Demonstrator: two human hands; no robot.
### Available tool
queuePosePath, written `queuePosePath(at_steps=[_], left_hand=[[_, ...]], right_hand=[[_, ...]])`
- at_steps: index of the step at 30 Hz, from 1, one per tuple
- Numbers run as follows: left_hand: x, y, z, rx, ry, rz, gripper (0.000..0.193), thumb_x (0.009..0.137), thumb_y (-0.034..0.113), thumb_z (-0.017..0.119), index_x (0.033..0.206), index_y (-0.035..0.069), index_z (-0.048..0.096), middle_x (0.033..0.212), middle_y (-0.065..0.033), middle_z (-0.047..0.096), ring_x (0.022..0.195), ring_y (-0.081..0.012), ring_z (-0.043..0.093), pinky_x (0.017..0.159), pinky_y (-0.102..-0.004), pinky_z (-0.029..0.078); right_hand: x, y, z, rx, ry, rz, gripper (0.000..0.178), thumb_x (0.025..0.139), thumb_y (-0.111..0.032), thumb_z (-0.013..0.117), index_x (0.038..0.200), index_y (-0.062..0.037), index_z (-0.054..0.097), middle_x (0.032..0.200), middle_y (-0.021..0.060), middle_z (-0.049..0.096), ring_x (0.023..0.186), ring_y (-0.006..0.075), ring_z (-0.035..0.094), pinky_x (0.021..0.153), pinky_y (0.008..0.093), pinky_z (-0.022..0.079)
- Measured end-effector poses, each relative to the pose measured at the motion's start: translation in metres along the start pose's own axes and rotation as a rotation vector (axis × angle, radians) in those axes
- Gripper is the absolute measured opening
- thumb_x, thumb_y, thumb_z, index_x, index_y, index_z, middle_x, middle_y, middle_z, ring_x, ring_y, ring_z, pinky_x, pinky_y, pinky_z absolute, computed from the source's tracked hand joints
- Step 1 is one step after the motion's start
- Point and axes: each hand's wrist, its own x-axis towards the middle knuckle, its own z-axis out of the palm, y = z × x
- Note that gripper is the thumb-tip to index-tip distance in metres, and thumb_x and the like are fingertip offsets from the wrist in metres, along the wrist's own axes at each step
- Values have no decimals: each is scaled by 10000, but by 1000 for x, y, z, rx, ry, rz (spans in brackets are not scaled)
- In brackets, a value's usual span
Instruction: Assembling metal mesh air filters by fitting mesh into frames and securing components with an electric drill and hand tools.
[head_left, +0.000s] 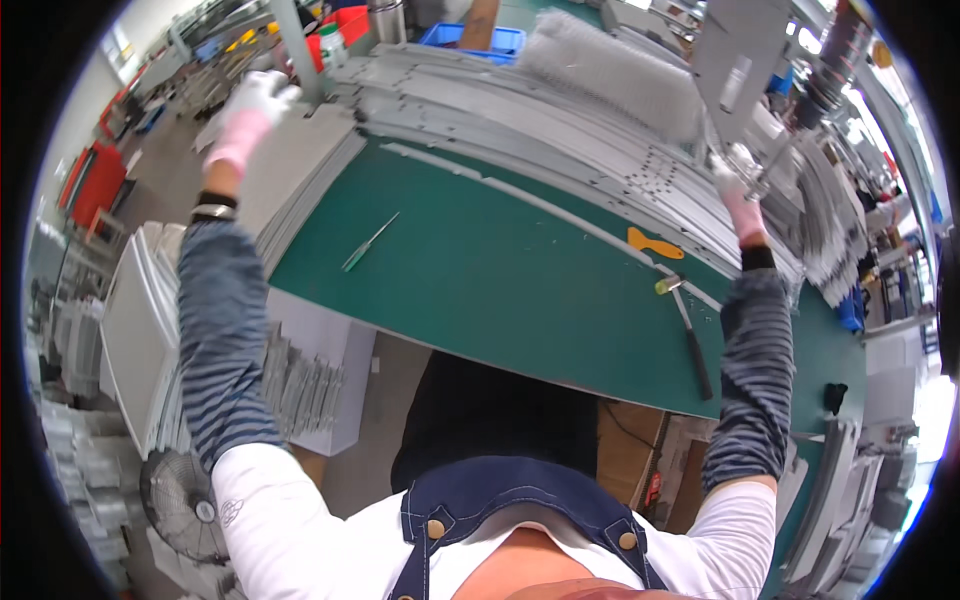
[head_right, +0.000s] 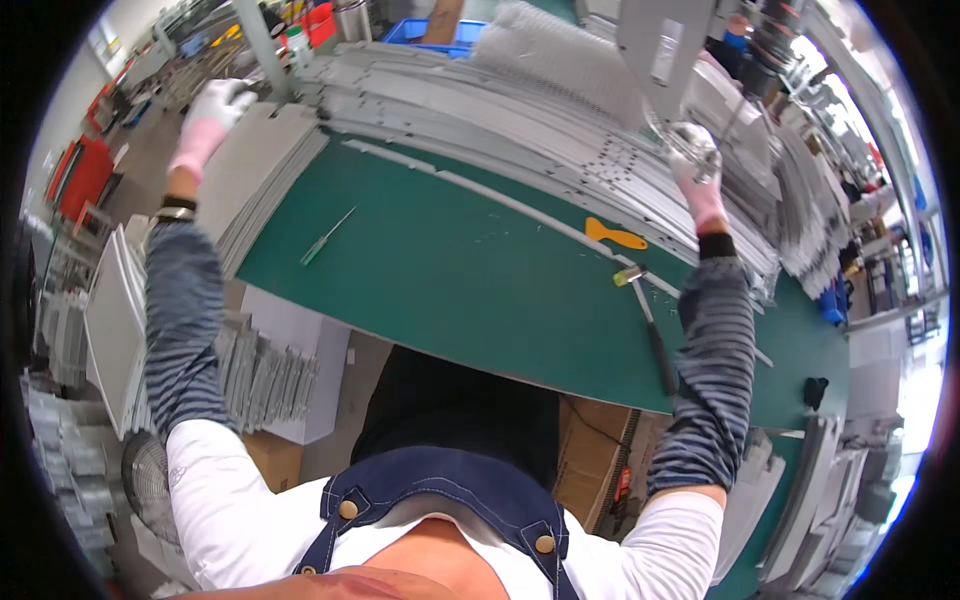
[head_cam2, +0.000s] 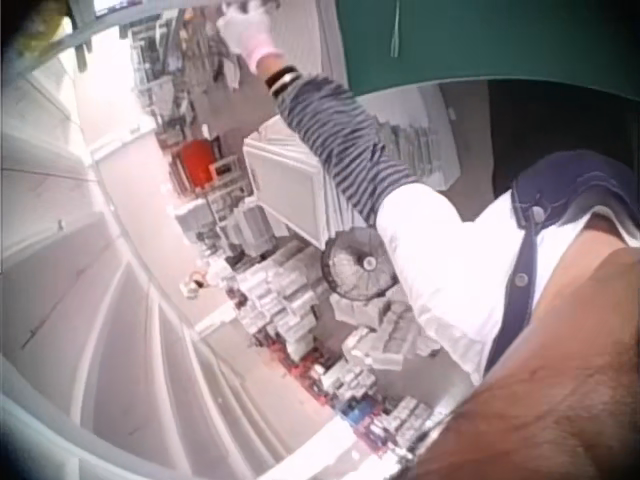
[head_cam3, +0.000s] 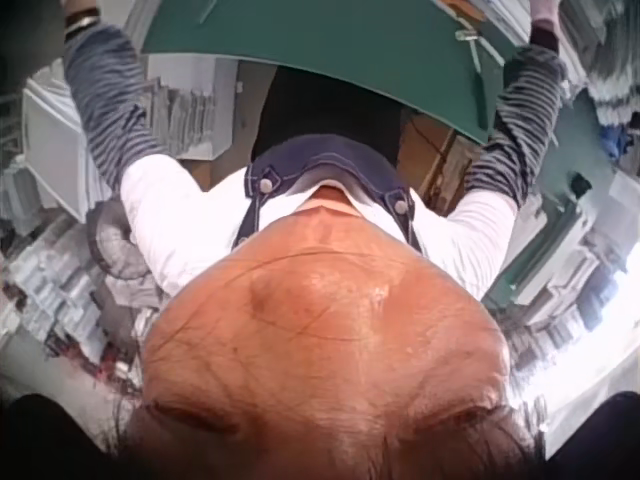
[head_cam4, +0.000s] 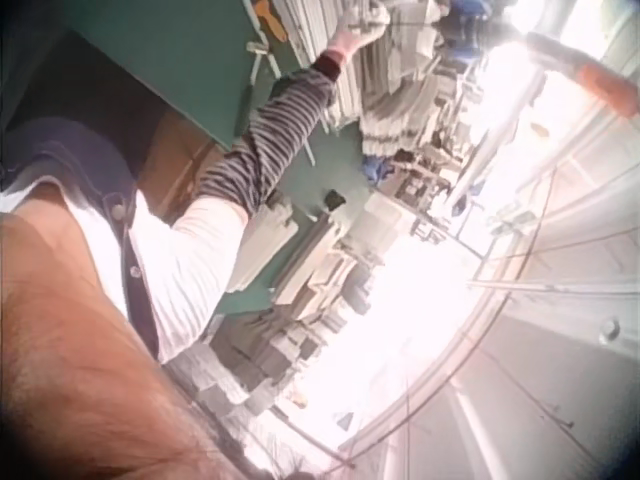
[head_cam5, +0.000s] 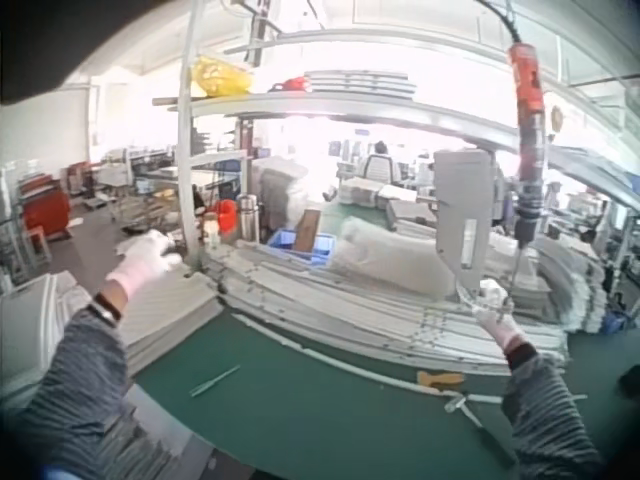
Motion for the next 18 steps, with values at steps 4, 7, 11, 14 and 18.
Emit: queuePosePath(at_steps=[4,7,11,14,18], left_hand=[[20,14,101,186,-280,-275,933,755,728,599,1433,122,390,1389,-256,449,1260,-388,484,1028,-458,423],[-7,56,120,70,-457,-47,627,774,526,675,1188,56,640,1253,-188,602,1177,-348,564,989,-454,453],[10,63,129,72,-330,-291,637,810,527,658,1213,36,603,1220,-221,601,1127,-371,590,911,-498,494],[23,51,127,143,-482,-377,850,792,640,632,1349,20,462,1350,-219,513,1254,-372,503,1008,-482,435],[18,41,114,56,-676,-368,1069,726,677,667,1457,-10,297,1441,-267,394,1339,-398,396,1081,-455,365]], right_hand=[[75,-45,36,372,-67,41,325,890,-141,587,1199,-41,592,1171,166,610,1145,254,558,986,353,430],[95,-107,55,204,-50,-206,702,721,-176,766,1356,-114,475,1300,163,519,1247,350,468,1027,400,406],[117,-112,50,-25,-327,-42,1054,609,-407,843,1481,-139,316,1470,220,364,1371,372,337,1118,446,307],[133,-91,51,189,-415,-106,947,652,-341,825,1445,-88,373,1436,243,394,1352,373,365,1114,415,321],[162,-112,-5,-85,-436,321,505,817,-63,689,1299,-12,545,1193,194,614,1109,314,597,969,359,461]])
